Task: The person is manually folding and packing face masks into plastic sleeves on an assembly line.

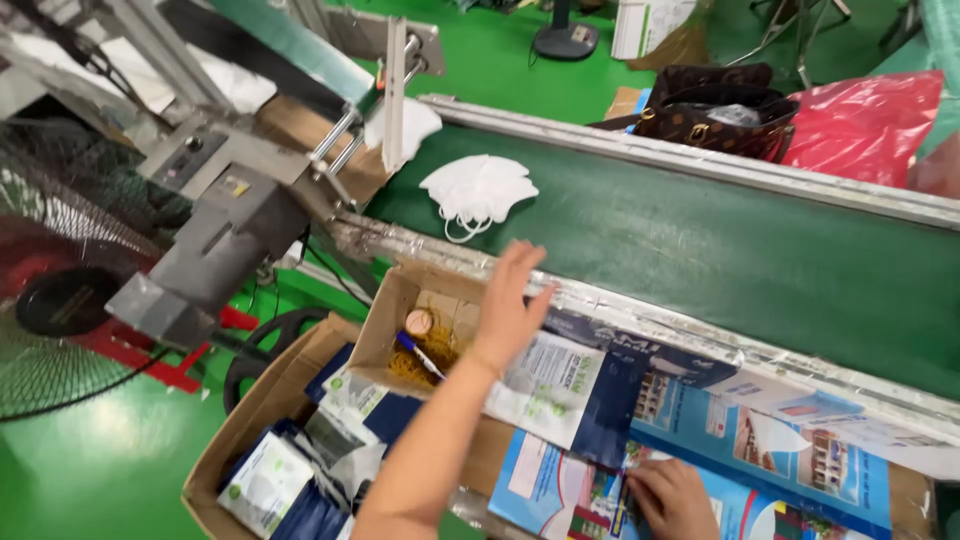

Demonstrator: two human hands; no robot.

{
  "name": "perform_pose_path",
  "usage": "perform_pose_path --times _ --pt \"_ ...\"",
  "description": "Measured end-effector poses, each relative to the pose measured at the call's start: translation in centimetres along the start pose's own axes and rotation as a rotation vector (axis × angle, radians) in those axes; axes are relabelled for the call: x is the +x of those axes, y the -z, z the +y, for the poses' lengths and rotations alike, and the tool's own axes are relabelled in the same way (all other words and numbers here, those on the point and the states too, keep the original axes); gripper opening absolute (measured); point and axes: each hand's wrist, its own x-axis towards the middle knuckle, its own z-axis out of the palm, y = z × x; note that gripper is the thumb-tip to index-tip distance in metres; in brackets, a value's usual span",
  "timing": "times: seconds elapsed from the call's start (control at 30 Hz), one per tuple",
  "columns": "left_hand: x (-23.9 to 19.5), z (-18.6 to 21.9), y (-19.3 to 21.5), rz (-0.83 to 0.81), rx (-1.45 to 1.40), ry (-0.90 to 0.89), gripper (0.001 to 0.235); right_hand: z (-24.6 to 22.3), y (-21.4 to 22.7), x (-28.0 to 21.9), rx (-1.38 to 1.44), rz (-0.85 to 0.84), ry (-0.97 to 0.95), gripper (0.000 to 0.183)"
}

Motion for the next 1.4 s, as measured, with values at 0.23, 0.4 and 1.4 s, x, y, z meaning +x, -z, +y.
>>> perform_pose_path --times 0.23,0.4,1.4 --pt "11.5 -7.6 -0.8 -0.235 0.606 -0.027 0.099 0.2 0.1 0.0 0.109 0.022 -0.116 0.016" --pt "10.8 -18.8 -5.2 -0.469 0.71 0.273 0.065 -1.6 1.4 0.8 0.113 0.011 -0.18 0.016" --pt "-13.5 9.4 -9.8 -0.847 0.077 -0.047 0.092 -2.8 4.9 2.4 0.584 0.03 -0.507 0.058"
